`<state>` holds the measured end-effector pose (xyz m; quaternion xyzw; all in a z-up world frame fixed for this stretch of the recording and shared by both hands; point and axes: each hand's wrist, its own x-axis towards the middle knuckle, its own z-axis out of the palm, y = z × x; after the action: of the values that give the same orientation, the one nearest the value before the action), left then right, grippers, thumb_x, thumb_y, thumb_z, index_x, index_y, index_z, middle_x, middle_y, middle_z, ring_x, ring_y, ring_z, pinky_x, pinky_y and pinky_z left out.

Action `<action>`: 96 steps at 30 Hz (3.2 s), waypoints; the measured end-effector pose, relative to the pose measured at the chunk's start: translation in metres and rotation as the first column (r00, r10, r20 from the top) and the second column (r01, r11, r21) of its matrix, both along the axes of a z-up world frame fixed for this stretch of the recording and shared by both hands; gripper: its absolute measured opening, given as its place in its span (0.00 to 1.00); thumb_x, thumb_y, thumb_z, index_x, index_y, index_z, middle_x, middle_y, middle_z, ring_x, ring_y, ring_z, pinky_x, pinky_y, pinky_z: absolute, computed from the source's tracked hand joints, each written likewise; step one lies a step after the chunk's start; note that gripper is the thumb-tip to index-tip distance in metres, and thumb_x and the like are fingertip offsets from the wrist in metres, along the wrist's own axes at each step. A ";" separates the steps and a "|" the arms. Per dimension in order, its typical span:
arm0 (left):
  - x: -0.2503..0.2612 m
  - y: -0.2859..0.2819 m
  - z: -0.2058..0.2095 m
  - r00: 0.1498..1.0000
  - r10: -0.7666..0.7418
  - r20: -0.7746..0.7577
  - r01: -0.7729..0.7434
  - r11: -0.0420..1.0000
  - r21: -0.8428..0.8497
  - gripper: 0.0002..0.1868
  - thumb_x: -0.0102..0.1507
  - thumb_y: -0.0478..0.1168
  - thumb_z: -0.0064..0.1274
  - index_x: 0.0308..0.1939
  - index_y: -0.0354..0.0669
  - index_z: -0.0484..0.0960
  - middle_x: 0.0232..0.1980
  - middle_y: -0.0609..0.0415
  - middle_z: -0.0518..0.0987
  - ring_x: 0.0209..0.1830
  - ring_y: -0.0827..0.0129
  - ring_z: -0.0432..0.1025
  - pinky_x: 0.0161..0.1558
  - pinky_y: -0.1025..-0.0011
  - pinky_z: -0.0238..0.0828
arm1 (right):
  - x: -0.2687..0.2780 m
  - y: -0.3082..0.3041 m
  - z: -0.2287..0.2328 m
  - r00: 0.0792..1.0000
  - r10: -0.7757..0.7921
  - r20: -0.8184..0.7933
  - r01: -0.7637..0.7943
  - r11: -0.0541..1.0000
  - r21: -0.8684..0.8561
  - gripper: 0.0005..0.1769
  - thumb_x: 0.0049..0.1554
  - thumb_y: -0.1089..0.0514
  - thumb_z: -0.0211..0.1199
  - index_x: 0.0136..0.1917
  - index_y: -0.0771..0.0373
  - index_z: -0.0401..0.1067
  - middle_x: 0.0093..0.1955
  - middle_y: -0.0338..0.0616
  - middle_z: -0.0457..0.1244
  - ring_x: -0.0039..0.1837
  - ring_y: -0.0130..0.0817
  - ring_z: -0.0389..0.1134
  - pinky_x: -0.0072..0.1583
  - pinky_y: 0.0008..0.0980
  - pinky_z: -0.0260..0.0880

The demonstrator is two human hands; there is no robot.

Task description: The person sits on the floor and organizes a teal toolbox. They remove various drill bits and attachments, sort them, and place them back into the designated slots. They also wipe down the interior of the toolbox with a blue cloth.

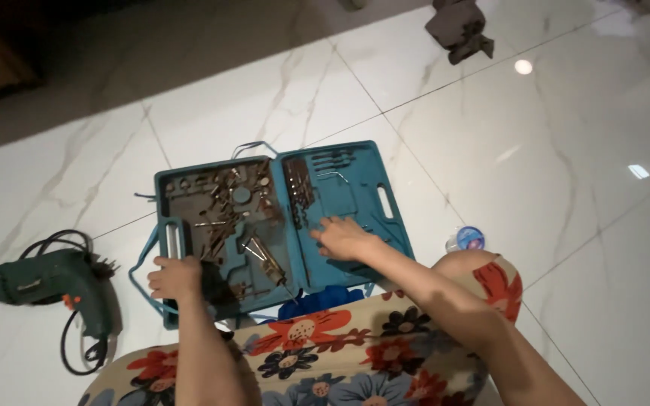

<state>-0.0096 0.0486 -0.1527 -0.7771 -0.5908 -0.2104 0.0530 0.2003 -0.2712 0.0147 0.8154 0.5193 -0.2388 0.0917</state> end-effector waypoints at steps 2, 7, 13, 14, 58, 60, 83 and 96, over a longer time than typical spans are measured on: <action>0.005 0.010 -0.002 0.997 0.065 -0.035 -0.072 0.962 -0.264 0.30 0.57 0.50 0.57 0.55 0.35 0.67 0.48 0.34 0.68 0.47 0.32 0.66 0.46 0.41 0.55 | -0.006 -0.002 0.007 0.997 -0.018 -0.073 0.016 0.999 -0.038 0.31 0.62 0.41 0.57 0.75 0.50 0.64 0.69 0.57 0.60 0.69 0.60 0.64 0.61 0.62 0.68; -0.004 0.018 0.018 0.988 0.067 -0.138 -0.139 0.766 -0.628 0.43 0.63 0.63 0.54 0.69 0.31 0.69 0.59 0.24 0.73 0.59 0.28 0.70 0.57 0.40 0.61 | -0.015 0.001 0.012 0.990 -0.026 -0.140 0.012 0.995 -0.100 0.29 0.61 0.40 0.60 0.72 0.49 0.68 0.66 0.57 0.64 0.68 0.59 0.67 0.62 0.60 0.71; -0.015 0.025 0.004 0.998 -0.021 -0.062 -0.030 0.697 -0.716 0.37 0.55 0.63 0.52 0.60 0.41 0.81 0.53 0.35 0.82 0.58 0.38 0.76 0.52 0.39 0.72 | -0.013 0.006 0.032 0.993 -0.027 -0.114 0.024 0.999 -0.032 0.27 0.59 0.42 0.60 0.70 0.48 0.70 0.62 0.54 0.66 0.65 0.55 0.70 0.61 0.54 0.73; -0.015 0.027 -0.004 0.998 -0.036 -0.042 -0.005 0.697 -0.717 0.36 0.55 0.62 0.54 0.58 0.42 0.83 0.52 0.35 0.83 0.57 0.38 0.77 0.52 0.40 0.73 | -0.014 0.005 0.035 0.994 -0.018 -0.108 0.018 1.000 -0.003 0.26 0.59 0.43 0.61 0.69 0.49 0.71 0.61 0.55 0.67 0.64 0.56 0.70 0.60 0.55 0.73; 0.065 -0.028 0.010 0.819 -0.501 -0.280 0.168 0.676 -0.718 0.19 0.63 0.55 0.58 0.51 0.51 0.88 0.55 0.51 0.85 0.64 0.53 0.73 0.65 0.53 0.58 | -0.040 -0.002 -0.091 0.979 -0.007 -0.204 0.020 0.998 0.058 0.17 0.58 0.39 0.59 0.47 0.52 0.77 0.48 0.47 0.68 0.60 0.52 0.69 0.55 0.51 0.75; 0.064 -0.029 0.003 0.821 -0.504 -0.268 0.190 0.684 -0.705 0.18 0.63 0.54 0.58 0.50 0.50 0.88 0.54 0.49 0.85 0.63 0.51 0.74 0.64 0.51 0.59 | -0.041 -0.006 -0.108 0.971 -0.050 -0.235 0.061 0.997 0.043 0.18 0.56 0.41 0.58 0.43 0.55 0.78 0.49 0.49 0.69 0.59 0.55 0.70 0.55 0.53 0.75; 0.058 -0.029 0.059 0.972 -0.220 -0.078 0.154 0.856 -0.494 0.12 0.61 0.50 0.60 0.39 0.47 0.87 0.48 0.52 0.83 0.59 0.56 0.72 0.60 0.51 0.65 | -0.045 -0.001 -0.087 0.993 0.110 -0.043 -0.091 0.942 0.324 0.16 0.52 0.43 0.62 0.32 0.56 0.72 0.36 0.44 0.64 0.51 0.47 0.69 0.49 0.47 0.74; 0.048 -0.010 0.050 0.876 0.201 0.439 0.250 0.589 -0.768 0.16 0.65 0.49 0.50 0.29 0.54 0.90 0.42 0.54 0.88 0.49 0.59 0.79 0.52 0.63 0.69 | -0.044 0.007 -0.057 0.982 0.189 0.009 -0.188 0.964 0.189 0.12 0.57 0.55 0.59 0.47 0.65 0.75 0.47 0.52 0.68 0.56 0.51 0.66 0.46 0.51 0.73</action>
<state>0.0380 0.0382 -0.1026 -0.6454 -0.6028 -0.1065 -0.4569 0.1562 -0.2647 -0.0426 0.7663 0.6152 -0.1822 0.0340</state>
